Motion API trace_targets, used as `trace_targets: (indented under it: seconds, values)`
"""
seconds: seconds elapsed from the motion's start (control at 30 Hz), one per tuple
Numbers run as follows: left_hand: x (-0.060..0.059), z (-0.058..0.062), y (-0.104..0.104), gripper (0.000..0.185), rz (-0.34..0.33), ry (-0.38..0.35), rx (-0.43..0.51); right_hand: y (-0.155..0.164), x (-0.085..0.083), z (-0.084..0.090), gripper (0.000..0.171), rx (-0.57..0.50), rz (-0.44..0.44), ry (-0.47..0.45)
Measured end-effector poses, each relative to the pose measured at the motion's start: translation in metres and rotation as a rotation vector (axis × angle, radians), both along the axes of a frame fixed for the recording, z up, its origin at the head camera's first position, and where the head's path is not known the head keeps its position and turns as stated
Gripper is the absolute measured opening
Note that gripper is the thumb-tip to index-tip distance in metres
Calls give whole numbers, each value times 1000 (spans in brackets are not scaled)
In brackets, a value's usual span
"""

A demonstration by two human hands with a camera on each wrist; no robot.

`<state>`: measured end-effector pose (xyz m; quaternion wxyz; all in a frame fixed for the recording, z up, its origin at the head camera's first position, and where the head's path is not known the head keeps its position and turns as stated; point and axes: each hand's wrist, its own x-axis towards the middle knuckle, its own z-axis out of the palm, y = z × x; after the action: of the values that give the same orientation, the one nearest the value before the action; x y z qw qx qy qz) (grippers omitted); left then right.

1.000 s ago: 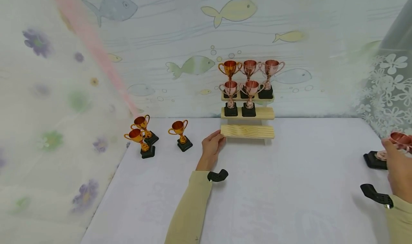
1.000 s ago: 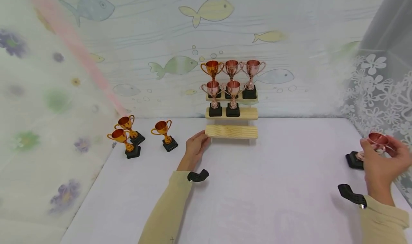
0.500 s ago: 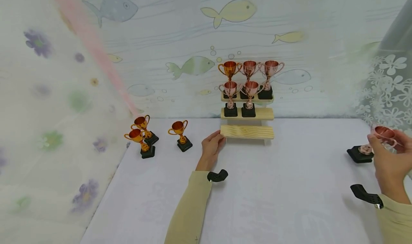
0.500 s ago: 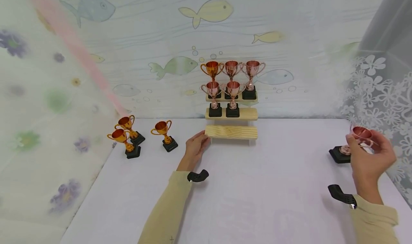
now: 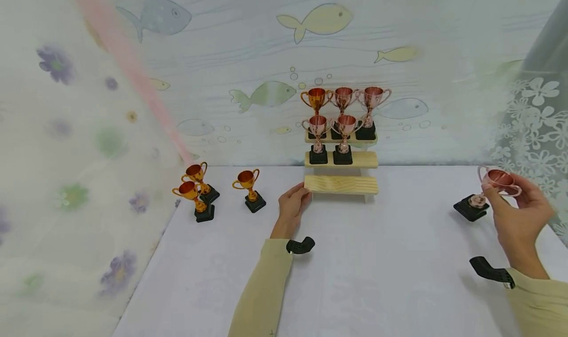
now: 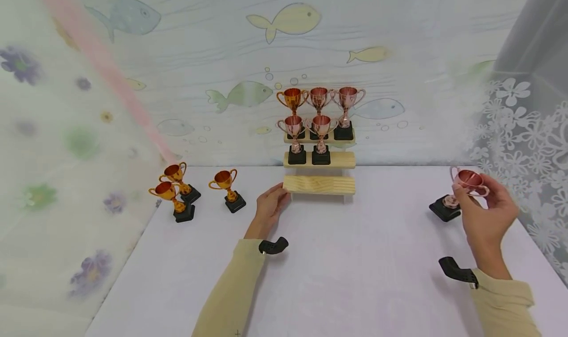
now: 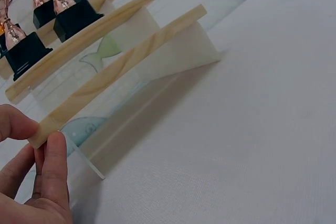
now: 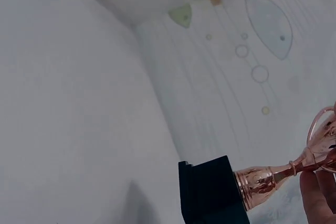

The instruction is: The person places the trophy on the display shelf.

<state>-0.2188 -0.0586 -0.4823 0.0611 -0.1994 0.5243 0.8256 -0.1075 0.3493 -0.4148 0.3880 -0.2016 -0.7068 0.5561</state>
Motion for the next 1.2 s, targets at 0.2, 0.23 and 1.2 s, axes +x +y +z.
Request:
trace_targets:
  seconds: [0.2,0.23,1.2]
  values:
    - [2,0,-1,34,-1,2,4,-8,-6,-5,46,28,43,34]
    - [2,0,-1,34,-1,1,6,-10,-7,-5,46,28,51,40]
    - [-3,-1,0,35,3,4,29,-61,-34,1,45,-115,357,256]
